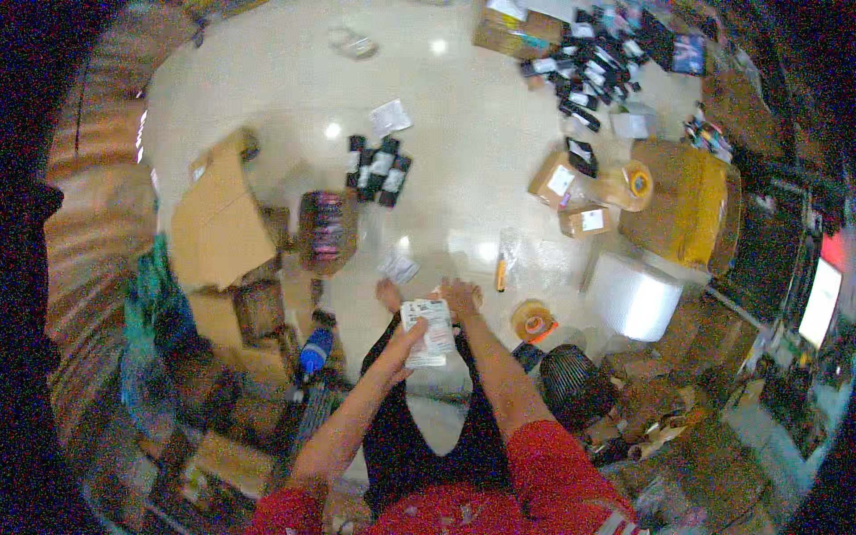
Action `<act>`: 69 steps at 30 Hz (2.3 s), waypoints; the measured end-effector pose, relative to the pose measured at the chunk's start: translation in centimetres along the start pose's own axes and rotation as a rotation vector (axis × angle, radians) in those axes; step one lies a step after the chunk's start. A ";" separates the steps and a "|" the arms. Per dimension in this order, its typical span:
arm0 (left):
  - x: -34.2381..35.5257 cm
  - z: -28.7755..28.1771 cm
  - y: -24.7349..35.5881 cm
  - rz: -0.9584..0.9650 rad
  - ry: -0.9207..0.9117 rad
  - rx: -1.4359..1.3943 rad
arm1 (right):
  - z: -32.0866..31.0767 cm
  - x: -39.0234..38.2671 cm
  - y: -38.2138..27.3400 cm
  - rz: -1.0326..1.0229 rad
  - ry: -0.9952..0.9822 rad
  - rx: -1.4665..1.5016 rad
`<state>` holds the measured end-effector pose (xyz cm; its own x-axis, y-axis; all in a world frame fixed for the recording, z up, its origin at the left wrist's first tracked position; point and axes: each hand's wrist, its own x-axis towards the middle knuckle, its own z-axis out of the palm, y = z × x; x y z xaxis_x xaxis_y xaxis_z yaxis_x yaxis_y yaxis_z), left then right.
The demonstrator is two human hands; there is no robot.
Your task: The person sorts through a stack of shipping labels, then sits on the floor to apply them to small cardboard boxes and black poly mailers. They handle the labels and packages by hand, placing the labeled items on the floor.
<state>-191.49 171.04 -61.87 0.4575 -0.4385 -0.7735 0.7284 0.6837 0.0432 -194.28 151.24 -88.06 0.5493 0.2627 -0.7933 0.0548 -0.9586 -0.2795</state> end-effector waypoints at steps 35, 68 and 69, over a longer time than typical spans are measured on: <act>29.9 -6.7 9.9 0.448 -0.360 0.484 | -17.6 18.4 8.6 -0.510 0.043 1.398; 35.8 -4.5 8.4 0.442 -0.346 0.687 | -17.1 12.8 8.6 -0.398 0.736 1.252; 35.9 -4.6 8.3 0.480 -0.357 0.711 | -17.1 12.8 8.6 -0.402 0.730 1.260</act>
<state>-171.38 163.62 -92.15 0.8351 -0.4351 -0.3367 0.5074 0.3724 0.7771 -172.53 144.50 -91.38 0.9745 0.0029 -0.2246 -0.2245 -0.0200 -0.9743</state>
